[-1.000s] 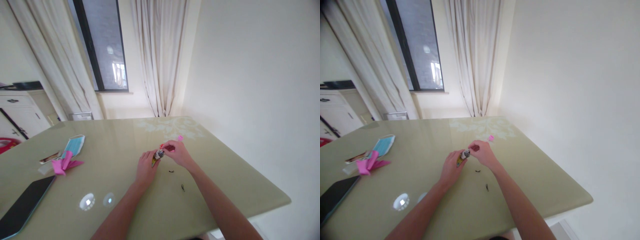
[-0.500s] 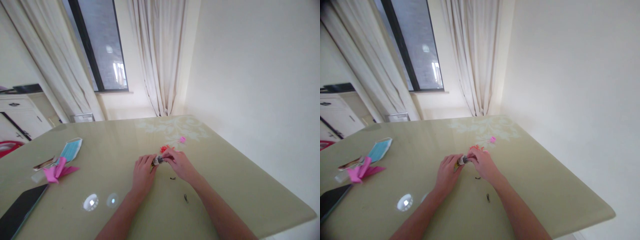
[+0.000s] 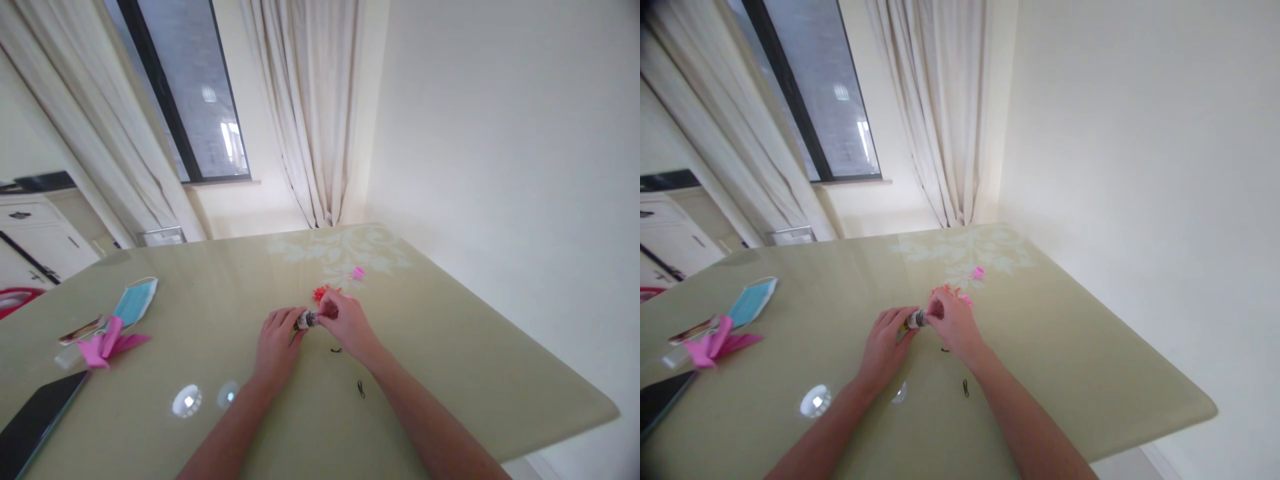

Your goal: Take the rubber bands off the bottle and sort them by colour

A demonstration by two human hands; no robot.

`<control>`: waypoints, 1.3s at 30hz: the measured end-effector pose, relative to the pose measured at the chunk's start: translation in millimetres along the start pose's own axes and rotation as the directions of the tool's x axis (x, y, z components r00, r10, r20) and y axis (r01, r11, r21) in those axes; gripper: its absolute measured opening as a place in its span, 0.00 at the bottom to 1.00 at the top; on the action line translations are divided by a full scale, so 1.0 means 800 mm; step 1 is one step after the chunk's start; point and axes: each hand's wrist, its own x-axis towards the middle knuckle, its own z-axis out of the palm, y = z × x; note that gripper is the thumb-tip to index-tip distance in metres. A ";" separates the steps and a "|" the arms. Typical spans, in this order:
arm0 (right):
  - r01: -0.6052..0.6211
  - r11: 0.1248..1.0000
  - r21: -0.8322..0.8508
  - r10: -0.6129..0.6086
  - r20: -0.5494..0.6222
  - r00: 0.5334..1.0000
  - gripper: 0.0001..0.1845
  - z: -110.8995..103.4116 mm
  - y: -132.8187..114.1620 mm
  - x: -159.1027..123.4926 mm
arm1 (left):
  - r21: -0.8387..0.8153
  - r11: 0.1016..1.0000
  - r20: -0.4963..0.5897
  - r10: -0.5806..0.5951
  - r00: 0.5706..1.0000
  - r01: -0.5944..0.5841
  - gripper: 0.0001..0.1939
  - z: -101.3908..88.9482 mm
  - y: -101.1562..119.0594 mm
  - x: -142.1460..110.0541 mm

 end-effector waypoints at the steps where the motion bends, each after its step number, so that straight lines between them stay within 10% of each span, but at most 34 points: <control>1: 0.001 1.000 -0.012 -0.001 -0.022 1.000 0.12 0.001 0.001 0.000 | -0.005 1.000 0.005 0.008 1.000 -0.008 0.20 0.000 -0.001 0.000; 12: -0.040 0.987 -0.156 0.021 -0.123 0.992 0.08 0.002 0.002 0.002 | -0.028 1.000 0.023 0.012 1.000 -0.011 0.20 -0.001 -0.001 0.000; 22: -0.178 0.970 0.163 0.175 0.034 0.984 0.02 -0.003 0.014 0.006 | 0.024 1.000 0.021 -0.005 1.000 0.004 0.20 -0.005 -0.003 0.002; 39: -0.061 0.991 0.123 0.061 -0.002 0.998 0.11 -0.024 0.010 0.008 | -0.032 0.999 0.011 -0.034 0.999 0.034 0.20 -0.005 0.006 0.002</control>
